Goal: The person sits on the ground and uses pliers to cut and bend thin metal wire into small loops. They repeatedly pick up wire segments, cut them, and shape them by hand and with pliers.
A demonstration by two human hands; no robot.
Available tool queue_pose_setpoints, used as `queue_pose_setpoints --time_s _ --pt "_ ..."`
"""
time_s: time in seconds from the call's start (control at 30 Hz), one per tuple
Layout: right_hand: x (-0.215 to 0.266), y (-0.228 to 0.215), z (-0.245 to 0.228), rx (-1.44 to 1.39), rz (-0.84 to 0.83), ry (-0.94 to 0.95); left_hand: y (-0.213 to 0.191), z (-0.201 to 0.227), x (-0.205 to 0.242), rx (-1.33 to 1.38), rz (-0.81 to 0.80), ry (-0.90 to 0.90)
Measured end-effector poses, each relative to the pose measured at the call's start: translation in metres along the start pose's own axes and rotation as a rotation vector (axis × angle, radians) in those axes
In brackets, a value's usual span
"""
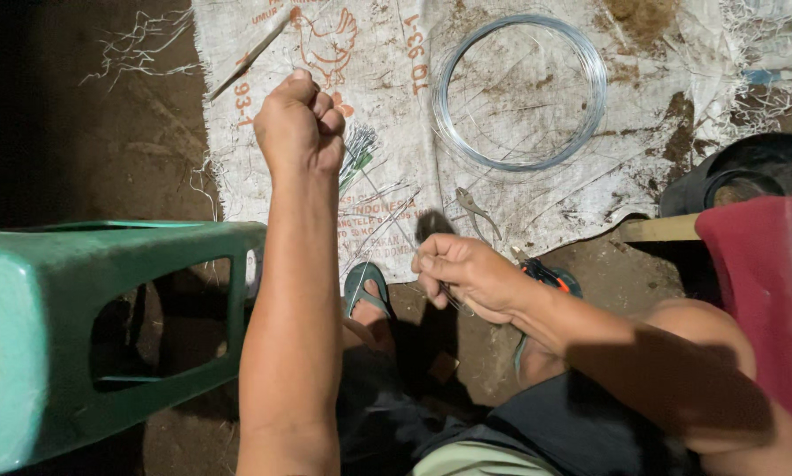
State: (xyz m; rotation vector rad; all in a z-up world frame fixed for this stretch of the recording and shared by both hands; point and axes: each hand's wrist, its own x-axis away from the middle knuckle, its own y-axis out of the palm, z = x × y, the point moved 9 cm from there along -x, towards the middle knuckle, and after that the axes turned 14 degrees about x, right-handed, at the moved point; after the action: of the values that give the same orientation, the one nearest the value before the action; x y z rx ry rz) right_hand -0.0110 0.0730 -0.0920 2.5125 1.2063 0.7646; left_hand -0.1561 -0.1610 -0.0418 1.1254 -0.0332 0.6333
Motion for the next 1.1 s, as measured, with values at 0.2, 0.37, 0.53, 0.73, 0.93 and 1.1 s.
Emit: queue_pose_setpoints --time_s 0.2,0.37,0.53,0.73,0.93,1.1 --pt "0.009 0.007 0.000 0.230 -0.094 -0.041 0.009 0.031 -0.001 -0.089 -0.109 0.118" --pt "0.015 0.009 0.002 0.309 -0.085 -0.008 0.005 0.040 -0.004 -0.070 -0.075 0.125" --pt "0.015 0.008 0.002 0.362 -0.050 -0.026 0.006 0.055 -0.006 0.033 -0.103 0.150" --pt "0.009 -0.003 0.010 0.351 0.098 -0.006 0.005 0.043 0.006 0.037 -0.020 0.113" --pt "0.003 -0.029 -0.027 0.289 0.225 -0.151 0.029 -0.063 0.089 -0.143 -0.229 0.050" --pt "0.013 -0.033 -0.055 0.317 0.255 -0.206 0.029 -0.100 0.122 -0.147 -0.250 -0.119"
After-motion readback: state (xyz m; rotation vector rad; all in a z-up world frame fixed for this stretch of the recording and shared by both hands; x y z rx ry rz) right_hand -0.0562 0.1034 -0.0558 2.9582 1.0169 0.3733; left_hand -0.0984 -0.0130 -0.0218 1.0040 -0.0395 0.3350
